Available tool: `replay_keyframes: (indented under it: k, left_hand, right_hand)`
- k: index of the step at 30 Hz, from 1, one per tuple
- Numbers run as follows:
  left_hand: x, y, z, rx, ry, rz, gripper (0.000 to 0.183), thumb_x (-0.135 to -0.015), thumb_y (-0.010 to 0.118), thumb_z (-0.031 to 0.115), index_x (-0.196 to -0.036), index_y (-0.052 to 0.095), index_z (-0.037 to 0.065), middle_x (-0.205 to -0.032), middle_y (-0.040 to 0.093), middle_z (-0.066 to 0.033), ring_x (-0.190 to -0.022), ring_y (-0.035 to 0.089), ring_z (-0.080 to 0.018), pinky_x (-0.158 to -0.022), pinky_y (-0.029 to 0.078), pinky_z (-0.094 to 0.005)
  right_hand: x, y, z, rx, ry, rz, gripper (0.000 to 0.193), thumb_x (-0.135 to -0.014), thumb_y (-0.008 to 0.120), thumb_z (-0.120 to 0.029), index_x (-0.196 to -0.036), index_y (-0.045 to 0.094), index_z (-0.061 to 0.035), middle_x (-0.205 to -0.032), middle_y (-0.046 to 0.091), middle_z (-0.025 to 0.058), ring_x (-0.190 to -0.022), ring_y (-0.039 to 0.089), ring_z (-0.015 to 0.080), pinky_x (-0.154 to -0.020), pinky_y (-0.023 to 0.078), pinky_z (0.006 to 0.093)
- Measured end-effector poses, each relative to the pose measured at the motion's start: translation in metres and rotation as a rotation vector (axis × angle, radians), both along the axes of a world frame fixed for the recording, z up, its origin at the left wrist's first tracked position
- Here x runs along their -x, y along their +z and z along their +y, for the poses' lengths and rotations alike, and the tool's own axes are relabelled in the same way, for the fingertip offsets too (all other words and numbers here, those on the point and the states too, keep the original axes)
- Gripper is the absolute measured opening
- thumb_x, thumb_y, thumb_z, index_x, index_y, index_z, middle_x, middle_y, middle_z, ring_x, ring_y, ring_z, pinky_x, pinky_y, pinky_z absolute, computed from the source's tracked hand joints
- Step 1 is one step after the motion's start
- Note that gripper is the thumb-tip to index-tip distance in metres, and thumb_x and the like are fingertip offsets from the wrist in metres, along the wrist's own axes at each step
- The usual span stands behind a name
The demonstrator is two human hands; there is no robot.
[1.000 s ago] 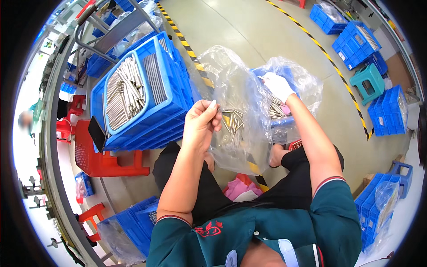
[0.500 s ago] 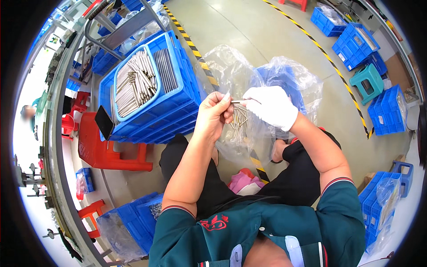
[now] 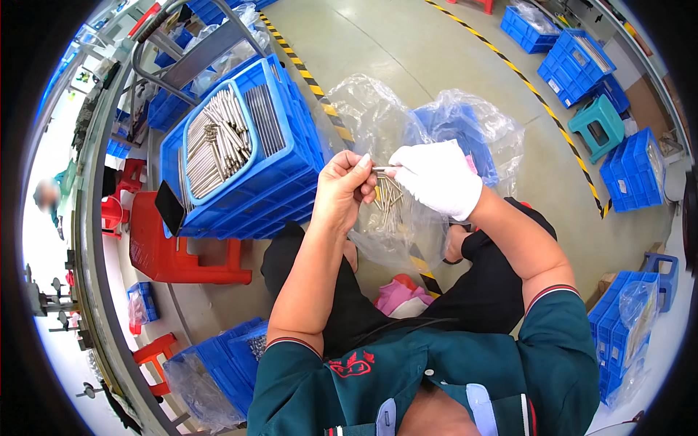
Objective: The person sorts small metal pins and metal tubes from a plastic bag into a blue crate and a red tray, wearing gloves.
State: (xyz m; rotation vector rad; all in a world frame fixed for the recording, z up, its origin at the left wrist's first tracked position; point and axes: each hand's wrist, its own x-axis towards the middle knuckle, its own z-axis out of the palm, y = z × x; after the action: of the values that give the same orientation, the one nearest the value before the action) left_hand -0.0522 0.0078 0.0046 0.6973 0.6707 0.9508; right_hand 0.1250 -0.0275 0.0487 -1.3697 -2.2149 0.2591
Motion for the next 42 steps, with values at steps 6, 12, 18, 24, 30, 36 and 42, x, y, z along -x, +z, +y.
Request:
replay_keyframes:
  k: [6, 12, 18, 24, 30, 36, 42]
  left_hand:
    - [-0.005, 0.002, -0.002, -0.146, 0.030, 0.164, 0.010, -0.082, 0.060, 0.007, -0.076, 0.052, 0.004, -0.064, 0.056, -0.0064, -0.050, 0.049, -0.0096, -0.043, 0.041, -0.0224]
    - [-0.014, -0.005, 0.000, -0.145, 0.015, 0.221, 0.010, -0.082, 0.060, 0.007, -0.076, 0.052, 0.003, -0.063, 0.057, -0.0067, -0.049, 0.049, -0.0095, -0.043, 0.041, -0.0219]
    - [-0.006, 0.003, 0.004, -0.197, 0.161, 0.261, 0.011, -0.082, 0.060, 0.009, -0.077, 0.052, 0.002, -0.064, 0.057, -0.0062, -0.049, 0.048, -0.0077, -0.045, 0.041, -0.0206]
    - [-0.003, -0.003, 0.000, -0.119, 0.137, 0.251, 0.012, -0.083, 0.059, 0.009, -0.080, 0.051, 0.002, -0.066, 0.057, -0.0069, -0.050, 0.049, -0.0076, -0.045, 0.041, -0.0201]
    - [0.033, -0.005, -0.004, -0.063, 0.245, 0.260, 0.010, -0.083, 0.058, 0.009, -0.079, 0.051, 0.002, -0.066, 0.056, -0.0072, -0.050, 0.048, -0.0082, -0.046, 0.042, -0.0207]
    - [0.044, 0.005, -0.001, -0.029, 0.217, 0.231, 0.007, -0.085, 0.055, 0.008, -0.083, 0.054, 0.001, -0.067, 0.053, -0.0070, -0.055, 0.045, -0.0101, -0.047, 0.038, -0.0221]
    - [0.050, -0.004, -0.005, 0.038, 0.219, 0.190, 0.009, -0.084, 0.055, 0.008, -0.081, 0.051, 0.001, -0.066, 0.052, -0.0078, -0.053, 0.045, -0.0109, -0.042, 0.038, -0.0223]
  right_hand:
    - [-0.004, -0.009, 0.001, 0.058, -0.025, -0.015, 0.023, -0.085, 0.046, -0.028, -0.076, 0.055, -0.0088, -0.066, 0.055, 0.0099, -0.062, 0.056, 0.0282, -0.056, 0.044, 0.0364]
    - [-0.021, -0.027, 0.009, 0.170, 0.068, 0.206, 0.021, -0.084, 0.047, -0.026, -0.077, 0.058, -0.0088, -0.072, 0.057, 0.0100, -0.068, 0.056, 0.0278, -0.062, 0.044, 0.0354]
    - [-0.099, -0.099, 0.059, 0.097, -0.430, -0.067, 0.029, -0.085, 0.043, -0.032, -0.087, 0.060, -0.0088, -0.083, 0.060, 0.0161, -0.080, 0.057, 0.0328, -0.069, 0.046, 0.0403]
    - [-0.171, -0.284, 0.044, 0.560, -0.687, -0.573, 0.027, -0.083, 0.040, -0.025, -0.091, 0.063, -0.0133, -0.094, 0.062, 0.0148, -0.087, 0.060, 0.0304, -0.072, 0.046, 0.0422]
    - [-0.146, -0.284, 0.071, 0.416, -0.974, -0.321, 0.023, -0.082, 0.046, -0.026, -0.090, 0.063, -0.0131, -0.089, 0.062, 0.0151, -0.084, 0.059, 0.0329, -0.073, 0.046, 0.0423]
    - [-0.037, -0.181, 0.149, -0.085, -0.511, 0.161, 0.021, -0.080, 0.048, -0.017, -0.091, 0.061, -0.0062, -0.091, 0.061, 0.0137, -0.088, 0.058, 0.0296, -0.078, 0.045, 0.0356]
    - [0.028, -0.320, 0.132, 0.696, -0.123, -0.202, 0.024, -0.071, 0.047, -0.012, -0.086, 0.063, -0.0023, -0.092, 0.060, 0.0227, -0.087, 0.058, 0.0357, -0.078, 0.046, 0.0413]
